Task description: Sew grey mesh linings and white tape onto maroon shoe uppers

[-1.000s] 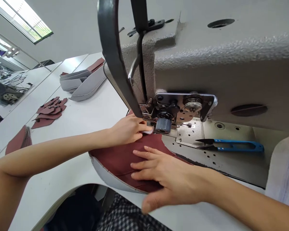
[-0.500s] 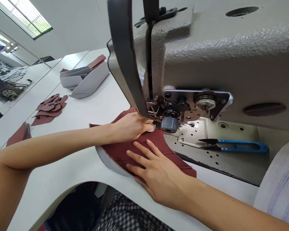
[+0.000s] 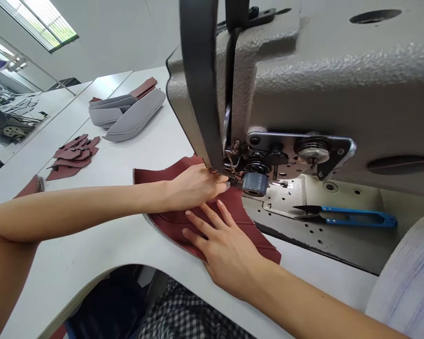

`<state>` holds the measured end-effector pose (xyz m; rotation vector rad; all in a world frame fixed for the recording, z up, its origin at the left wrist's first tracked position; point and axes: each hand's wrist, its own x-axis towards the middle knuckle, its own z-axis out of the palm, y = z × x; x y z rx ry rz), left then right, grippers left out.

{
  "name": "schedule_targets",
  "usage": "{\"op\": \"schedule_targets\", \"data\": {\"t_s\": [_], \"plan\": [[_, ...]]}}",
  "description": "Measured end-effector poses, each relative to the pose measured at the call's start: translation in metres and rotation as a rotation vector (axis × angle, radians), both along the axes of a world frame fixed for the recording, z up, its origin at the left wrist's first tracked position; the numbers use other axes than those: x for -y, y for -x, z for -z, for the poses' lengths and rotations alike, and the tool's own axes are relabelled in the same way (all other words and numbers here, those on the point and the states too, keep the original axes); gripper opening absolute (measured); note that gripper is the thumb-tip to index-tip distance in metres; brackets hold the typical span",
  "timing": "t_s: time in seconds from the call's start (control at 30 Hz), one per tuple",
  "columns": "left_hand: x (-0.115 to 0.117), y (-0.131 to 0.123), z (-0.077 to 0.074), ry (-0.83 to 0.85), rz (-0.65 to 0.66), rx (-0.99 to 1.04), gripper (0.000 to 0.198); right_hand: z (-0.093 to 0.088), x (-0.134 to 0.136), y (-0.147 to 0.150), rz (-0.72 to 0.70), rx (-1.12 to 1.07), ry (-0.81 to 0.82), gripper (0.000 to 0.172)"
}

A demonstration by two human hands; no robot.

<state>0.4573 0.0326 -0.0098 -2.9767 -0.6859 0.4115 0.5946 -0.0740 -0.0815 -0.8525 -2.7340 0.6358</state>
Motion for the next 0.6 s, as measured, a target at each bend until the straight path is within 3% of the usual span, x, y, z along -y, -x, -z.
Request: {"op": "schedule_targets", "data": {"t_s": [0.17, 0.33, 0.6], "plan": [[-0.009, 0.008, 0.007, -0.021, -0.004, 0.008, 0.034, 0.003, -0.003, 0.002, 0.027, 0.014, -0.030, 0.055], [-0.015, 0.020, 0.017, 0.002, -0.012, 0.166, 0.030, 0.005, -0.001, 0.005, -0.003, -0.008, -0.102, 0.051], [0.003, 0.002, 0.008, -0.079, -0.055, 0.067, 0.032, 0.001, 0.003, 0.054, 0.235, 0.097, -0.069, 0.059]]}}
